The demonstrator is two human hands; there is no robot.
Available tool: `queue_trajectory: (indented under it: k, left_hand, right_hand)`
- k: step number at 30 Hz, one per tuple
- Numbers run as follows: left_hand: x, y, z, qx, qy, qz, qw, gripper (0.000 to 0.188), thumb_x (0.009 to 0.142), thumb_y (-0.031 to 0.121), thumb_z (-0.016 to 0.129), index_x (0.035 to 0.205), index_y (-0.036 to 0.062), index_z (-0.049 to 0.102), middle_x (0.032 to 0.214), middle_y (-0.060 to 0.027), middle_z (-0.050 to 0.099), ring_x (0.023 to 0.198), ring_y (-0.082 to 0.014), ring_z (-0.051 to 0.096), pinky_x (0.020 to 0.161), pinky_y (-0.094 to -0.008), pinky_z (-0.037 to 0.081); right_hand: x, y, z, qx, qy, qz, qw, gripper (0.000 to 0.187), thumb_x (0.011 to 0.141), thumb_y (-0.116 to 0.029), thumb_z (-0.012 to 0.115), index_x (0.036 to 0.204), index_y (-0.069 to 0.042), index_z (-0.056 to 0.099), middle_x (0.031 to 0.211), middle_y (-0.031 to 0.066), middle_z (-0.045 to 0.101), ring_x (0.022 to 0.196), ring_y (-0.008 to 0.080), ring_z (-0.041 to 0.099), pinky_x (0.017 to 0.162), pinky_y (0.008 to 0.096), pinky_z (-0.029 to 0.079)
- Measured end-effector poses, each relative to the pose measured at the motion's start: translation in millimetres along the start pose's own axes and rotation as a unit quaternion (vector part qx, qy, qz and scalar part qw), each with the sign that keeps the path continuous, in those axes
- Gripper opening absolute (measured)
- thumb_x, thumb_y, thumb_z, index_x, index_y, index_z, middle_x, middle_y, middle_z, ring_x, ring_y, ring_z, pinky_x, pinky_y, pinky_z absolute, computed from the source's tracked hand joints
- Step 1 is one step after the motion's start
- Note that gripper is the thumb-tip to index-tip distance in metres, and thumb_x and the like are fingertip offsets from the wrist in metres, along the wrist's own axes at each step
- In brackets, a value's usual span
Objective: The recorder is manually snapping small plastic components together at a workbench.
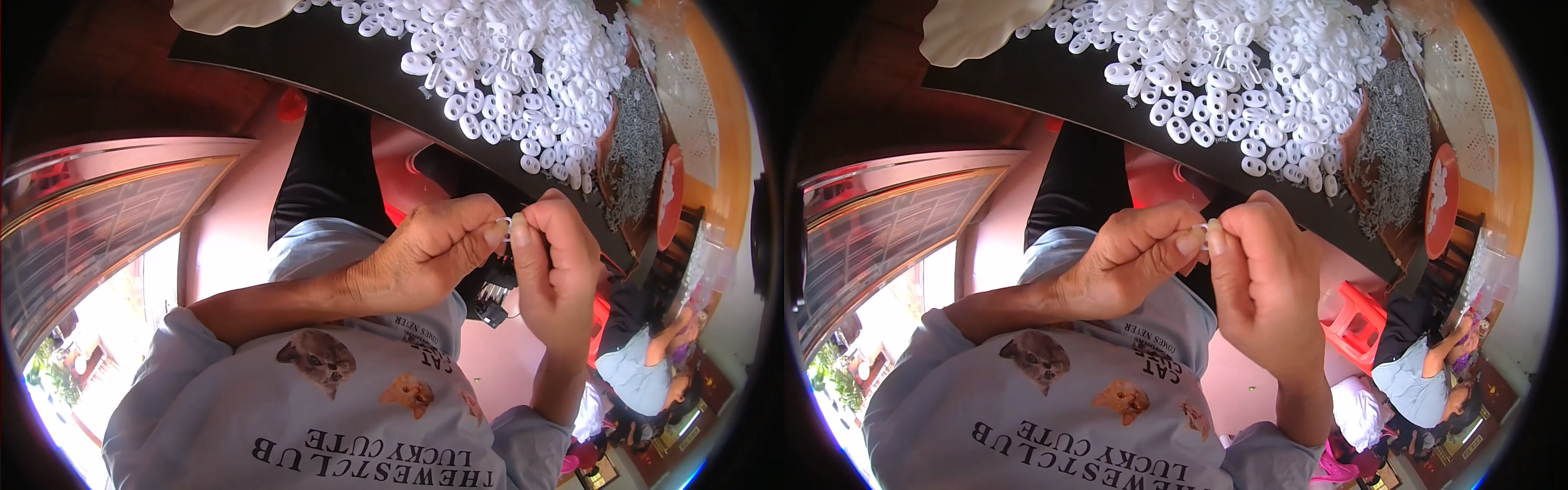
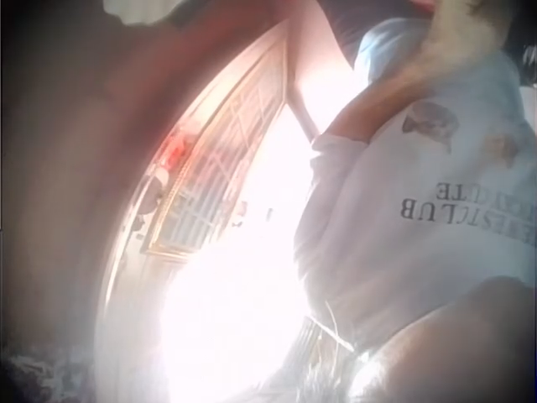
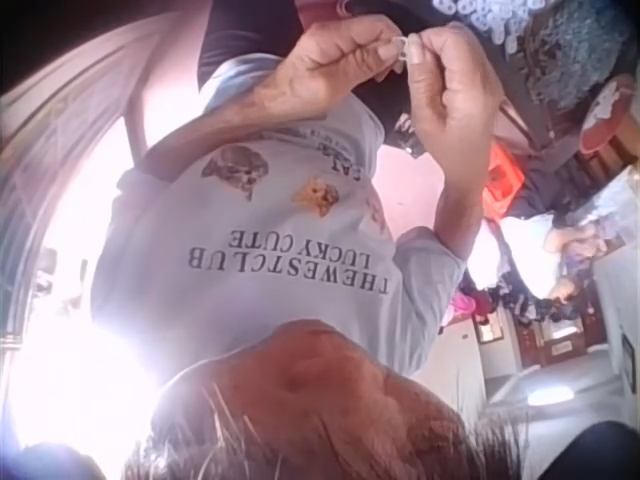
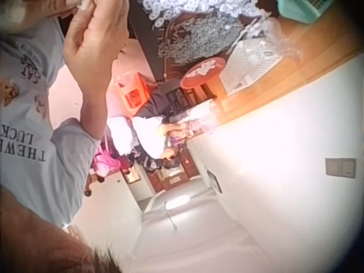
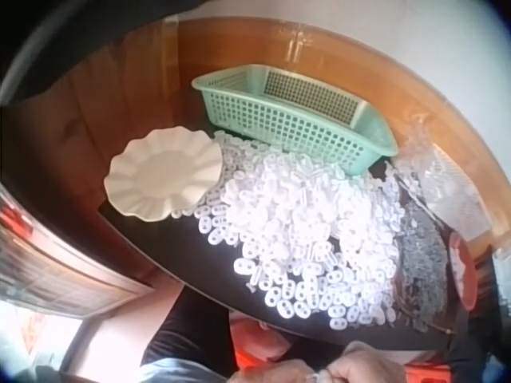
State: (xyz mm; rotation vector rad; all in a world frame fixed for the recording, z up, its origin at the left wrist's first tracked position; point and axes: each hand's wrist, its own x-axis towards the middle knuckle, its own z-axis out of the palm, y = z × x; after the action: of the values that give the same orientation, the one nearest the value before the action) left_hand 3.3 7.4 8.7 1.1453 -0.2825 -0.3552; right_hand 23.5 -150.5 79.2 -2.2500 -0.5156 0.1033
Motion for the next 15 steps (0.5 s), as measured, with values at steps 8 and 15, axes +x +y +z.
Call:
queue_trajectory:
  k: [8, 15]
  left_hand:
    - [-3, 3, -6, -0.076, -0.022, -0.051, 0.996, 0.023, 0.103, 0.019, 0.046, 0.094, 0.0022, 0.059, 0.076, 0.0001, 0.054, 0.067, -0.0060, 0.046, 0.061, -0.0213, 0.040]
    - [-3, 5, -8, -0.090, -0.034, -0.042, 0.994, 0.025, 0.103, 0.020, 0.047, 0.093, 0.0012, 0.059, 0.077, -0.0004, 0.054, 0.066, -0.0061, 0.046, 0.061, -0.0214, 0.039]
  right_hand:
    - [-3, 5, -10, 0.108, -0.059, 0.085, 0.989, 0.007, 0.091, -0.001, 0.060, 0.088, 0.000, 0.054, 0.069, 0.0023, 0.047, 0.058, 0.0080, 0.043, 0.052, 0.0238, 0.034]
    - [-1, 0, -13, 0.158, -0.067, 0.111, 0.979, 0.007, 0.091, -0.001, 0.059, 0.087, 0.001, 0.053, 0.072, 0.0014, 0.046, 0.058, 0.0064, 0.041, 0.052, 0.0222, 0.032]
